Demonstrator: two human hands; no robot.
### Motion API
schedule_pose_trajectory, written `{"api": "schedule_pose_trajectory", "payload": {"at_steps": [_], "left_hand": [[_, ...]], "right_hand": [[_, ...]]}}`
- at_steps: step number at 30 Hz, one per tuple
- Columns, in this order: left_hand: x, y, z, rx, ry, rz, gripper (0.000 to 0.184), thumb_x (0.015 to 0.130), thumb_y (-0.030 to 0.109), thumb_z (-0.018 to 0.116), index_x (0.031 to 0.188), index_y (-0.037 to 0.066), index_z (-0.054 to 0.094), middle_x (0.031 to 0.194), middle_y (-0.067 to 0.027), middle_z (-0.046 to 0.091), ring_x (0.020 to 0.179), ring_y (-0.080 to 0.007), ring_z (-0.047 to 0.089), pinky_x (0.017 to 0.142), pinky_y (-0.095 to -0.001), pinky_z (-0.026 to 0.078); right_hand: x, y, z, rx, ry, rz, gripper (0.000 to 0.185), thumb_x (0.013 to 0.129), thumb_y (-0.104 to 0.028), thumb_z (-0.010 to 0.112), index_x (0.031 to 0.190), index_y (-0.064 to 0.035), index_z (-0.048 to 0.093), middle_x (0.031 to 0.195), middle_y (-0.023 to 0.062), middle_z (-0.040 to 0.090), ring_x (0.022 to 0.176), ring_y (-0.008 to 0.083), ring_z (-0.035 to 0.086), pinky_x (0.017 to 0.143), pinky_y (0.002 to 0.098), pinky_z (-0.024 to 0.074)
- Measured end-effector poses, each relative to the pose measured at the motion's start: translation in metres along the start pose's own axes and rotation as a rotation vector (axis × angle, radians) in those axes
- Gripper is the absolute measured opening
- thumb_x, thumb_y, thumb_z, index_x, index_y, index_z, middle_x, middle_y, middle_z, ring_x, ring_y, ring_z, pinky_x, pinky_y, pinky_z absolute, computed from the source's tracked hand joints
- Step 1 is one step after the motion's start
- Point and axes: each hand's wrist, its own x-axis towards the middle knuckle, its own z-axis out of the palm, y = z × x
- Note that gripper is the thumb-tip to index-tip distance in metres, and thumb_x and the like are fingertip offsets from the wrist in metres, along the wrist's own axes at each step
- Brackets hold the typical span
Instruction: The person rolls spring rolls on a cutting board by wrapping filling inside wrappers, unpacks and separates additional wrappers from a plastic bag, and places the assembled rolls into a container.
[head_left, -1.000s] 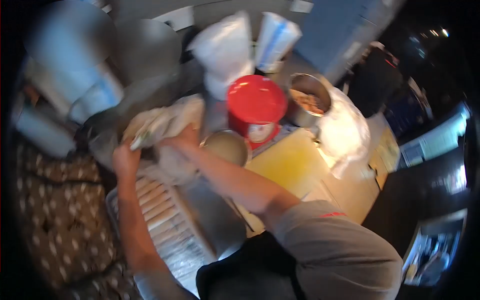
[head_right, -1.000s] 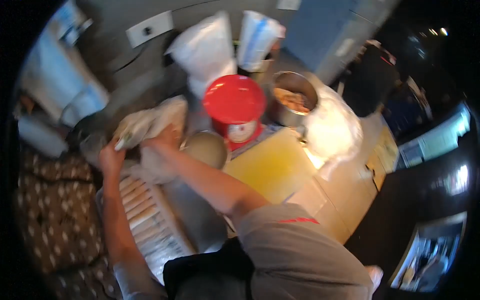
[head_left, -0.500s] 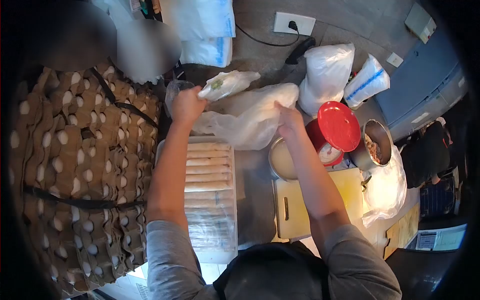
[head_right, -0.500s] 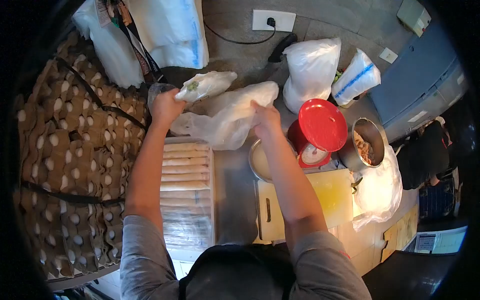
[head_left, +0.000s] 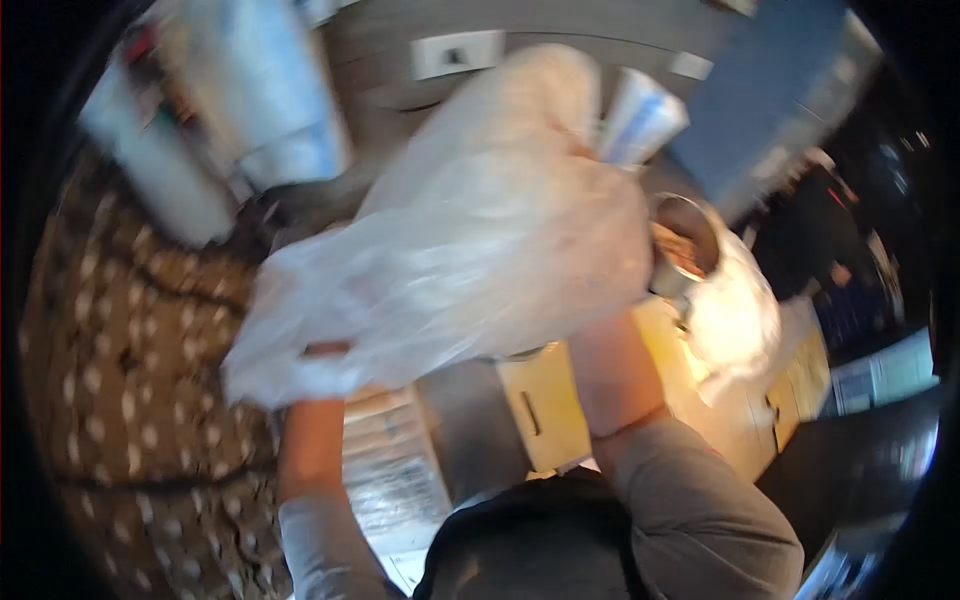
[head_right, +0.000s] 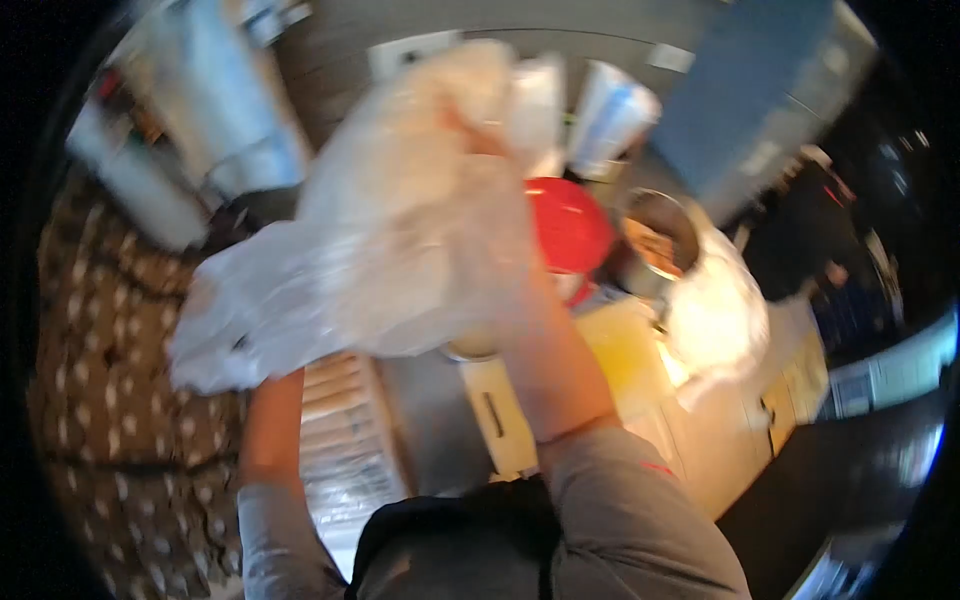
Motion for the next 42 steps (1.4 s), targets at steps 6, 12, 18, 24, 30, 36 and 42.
{"api": "schedule_pose_trajectory", "payload": {"at_steps": [6, 12, 18, 24, 30, 36, 42], "left_hand": [[0.003, 0.013, -0.001, -0.318, 0.031, 0.013, 0.039, 0.081, 0.041, 0.059, 0.104, 0.010, 0.062, 0.098, -0.0158, 0.066, 0.091, -0.0345, 0.063, 0.078, -0.0464, 0.050], [-0.039, 0.118, -0.042, -1.711, -0.175, -0.222, 0.047, 0.084, 0.047, 0.054, 0.110, 0.009, 0.060, 0.104, -0.0152, 0.065, 0.097, -0.0337, 0.062, 0.082, -0.0467, 0.049], [-0.134, 0.289, -0.029, -2.410, -0.827, -0.518, 0.054, 0.086, 0.053, 0.050, 0.117, 0.009, 0.058, 0.111, -0.0146, 0.064, 0.102, -0.0330, 0.061, 0.087, -0.0469, 0.049], [-0.214, 0.461, 0.011, -2.422, -1.265, -0.801, 0.062, 0.089, 0.060, 0.045, 0.124, 0.009, 0.056, 0.117, -0.0141, 0.063, 0.107, -0.0323, 0.060, 0.091, -0.0472, 0.048], [-0.225, 0.606, 0.058, -2.220, -1.446, -0.762, 0.074, 0.091, 0.067, 0.035, 0.135, 0.009, 0.047, 0.131, -0.0108, 0.055, 0.119, -0.0311, 0.052, 0.101, -0.0486, 0.042], [-0.202, 0.664, 0.128, -2.168, -1.311, -0.708, 0.056, 0.097, 0.053, 0.033, 0.127, 0.009, 0.051, 0.126, -0.0086, 0.056, 0.115, -0.0294, 0.053, 0.101, -0.0445, 0.040], [-0.274, 0.637, 0.126, -1.357, -0.113, -0.252, 0.023, 0.091, 0.010, 0.054, 0.113, 0.004, 0.052, 0.111, -0.0162, 0.057, 0.106, -0.0296, 0.056, 0.093, -0.0376, 0.043]], "right_hand": [[-0.043, -0.046, 0.033, 0.083, -0.036, -0.159, 0.035, 0.088, -0.022, 0.064, 0.119, -0.0070, 0.056, 0.112, 0.0109, 0.064, 0.092, 0.0238, 0.064, 0.081, 0.0384, 0.0528], [-0.108, -0.086, 0.000, -0.695, -0.076, -1.010, 0.034, 0.089, -0.021, 0.062, 0.119, -0.0051, 0.059, 0.120, 0.0115, 0.061, 0.102, 0.0224, 0.059, 0.088, 0.0370, 0.0479], [-0.243, -0.172, -0.087, -0.353, 0.182, -0.388, 0.026, 0.080, -0.019, 0.071, 0.099, -0.0031, 0.063, 0.083, 0.0054, 0.064, 0.069, 0.0133, 0.064, 0.063, 0.0277, 0.0527], [-0.395, -0.211, -0.259, -0.375, 0.618, -0.421, 0.030, 0.079, -0.004, 0.066, 0.106, 0.0058, 0.060, 0.092, 0.0149, 0.068, 0.074, 0.0205, 0.069, 0.067, 0.0308, 0.0570], [-0.455, -0.275, -0.371, -0.342, 0.738, -0.437, 0.032, 0.081, -0.002, 0.064, 0.112, 0.0037, 0.058, 0.097, 0.0154, 0.067, 0.078, 0.0221, 0.069, 0.070, 0.0334, 0.0580], [-0.423, -0.323, -0.480, -0.424, 0.785, -0.300, 0.034, 0.083, -0.005, 0.065, 0.115, 0.0008, 0.057, 0.099, 0.0138, 0.067, 0.079, 0.0219, 0.068, 0.068, 0.0349, 0.0571], [-0.409, -0.285, -0.535, -0.604, 0.986, -0.103, 0.037, 0.085, -0.005, 0.061, 0.122, -0.0018, 0.054, 0.109, 0.0139, 0.064, 0.094, 0.0262, 0.064, 0.080, 0.0405, 0.0543]]}}
